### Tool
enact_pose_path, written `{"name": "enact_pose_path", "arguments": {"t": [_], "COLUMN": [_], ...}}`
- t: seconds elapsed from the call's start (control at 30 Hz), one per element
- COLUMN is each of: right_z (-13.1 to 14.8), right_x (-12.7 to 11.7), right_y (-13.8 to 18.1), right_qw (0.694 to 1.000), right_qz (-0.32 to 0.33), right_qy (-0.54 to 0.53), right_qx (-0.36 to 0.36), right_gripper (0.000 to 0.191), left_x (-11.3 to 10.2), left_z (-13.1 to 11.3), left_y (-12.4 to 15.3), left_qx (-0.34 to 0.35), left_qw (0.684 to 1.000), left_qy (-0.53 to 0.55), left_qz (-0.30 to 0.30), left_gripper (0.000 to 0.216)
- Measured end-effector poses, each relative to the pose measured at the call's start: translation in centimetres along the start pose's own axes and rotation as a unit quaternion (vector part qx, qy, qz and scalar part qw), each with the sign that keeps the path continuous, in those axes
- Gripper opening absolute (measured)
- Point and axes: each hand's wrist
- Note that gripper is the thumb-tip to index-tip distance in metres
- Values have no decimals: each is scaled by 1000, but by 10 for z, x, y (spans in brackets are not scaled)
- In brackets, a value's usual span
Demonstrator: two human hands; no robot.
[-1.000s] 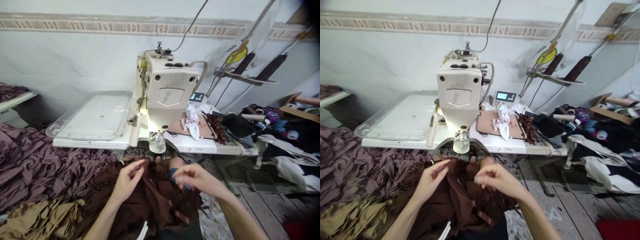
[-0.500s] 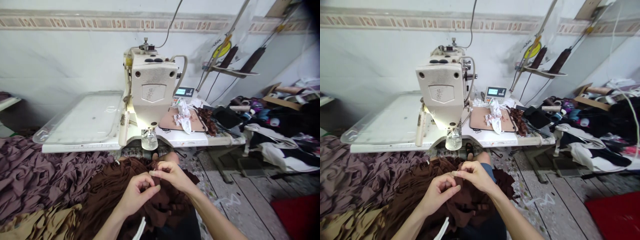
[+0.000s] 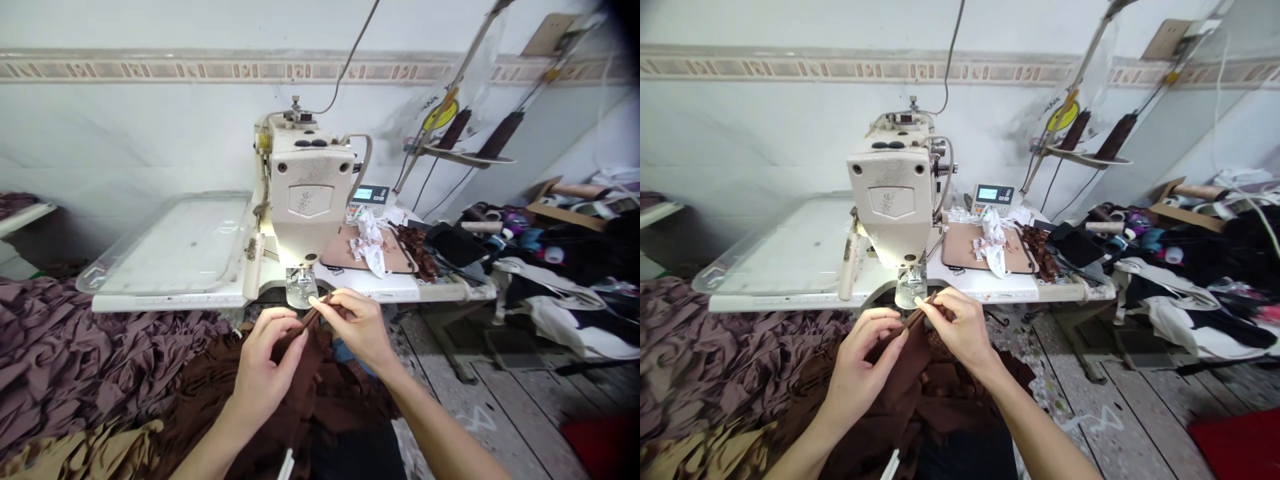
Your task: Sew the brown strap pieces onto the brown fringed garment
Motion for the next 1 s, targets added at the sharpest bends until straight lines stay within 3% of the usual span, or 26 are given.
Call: {"name": "enact_pose_path", "arguments": {"t": [0.07, 0.13, 0.23, 0.33, 0.43, 0.53, 0.63, 0.73, 0.83, 1.0], "right_z": [-6, -13, -18, -17, -15, -20, -31, -39, -41, -37], "right_x": [4, 9, 11, 5, -8, -17, -18, -11, -2, 15], "right_y": [-11, -20, -28, -29, -24, -17, -10, -2, 7, 15], "right_qw": [1000, 1000, 1000, 993, 975, 966, 969, 975, 986, 997], "right_qz": [-2, -1, -3, 41, 117, 144, 139, 116, 84, 14], "right_qy": [18, 14, 16, 56, 94, 112, 88, 64, 31, -79], "right_qx": [-10, -7, -22, -100, -166, -183, -186, -176, -137, 5], "right_gripper": [31, 29, 26, 26, 25, 30, 36, 39, 40, 34], "left_x": [-2, -3, -2, 1, 3, 4, 4, 5, 8, 13], "left_z": [0, 4, 11, 15, 17, 18, 19, 18, 17, 14], "left_y": [-12, -21, -27, -26, -23, -20, -22, -26, -29, -28], "left_qx": [135, 240, 316, 323, 312, 282, 249, 250, 275, 308], "left_qw": [983, 946, 902, 895, 907, 925, 936, 933, 922, 898], "left_qy": [-125, -217, -288, -304, -282, -255, -246, -252, -269, -315], "left_qz": [-4, 20, 51, 45, 26, 2, 30, 59, 44, 11], "left_gripper": [20, 31, 34, 33, 39, 49, 57, 51, 38, 38]}}
Point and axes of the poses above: each hand's wrist, its own y-axis away from the middle knuckle, its own x-axis out of the palm, z = x × y, and after that the axes turned 2 degrees about -x, right-handed
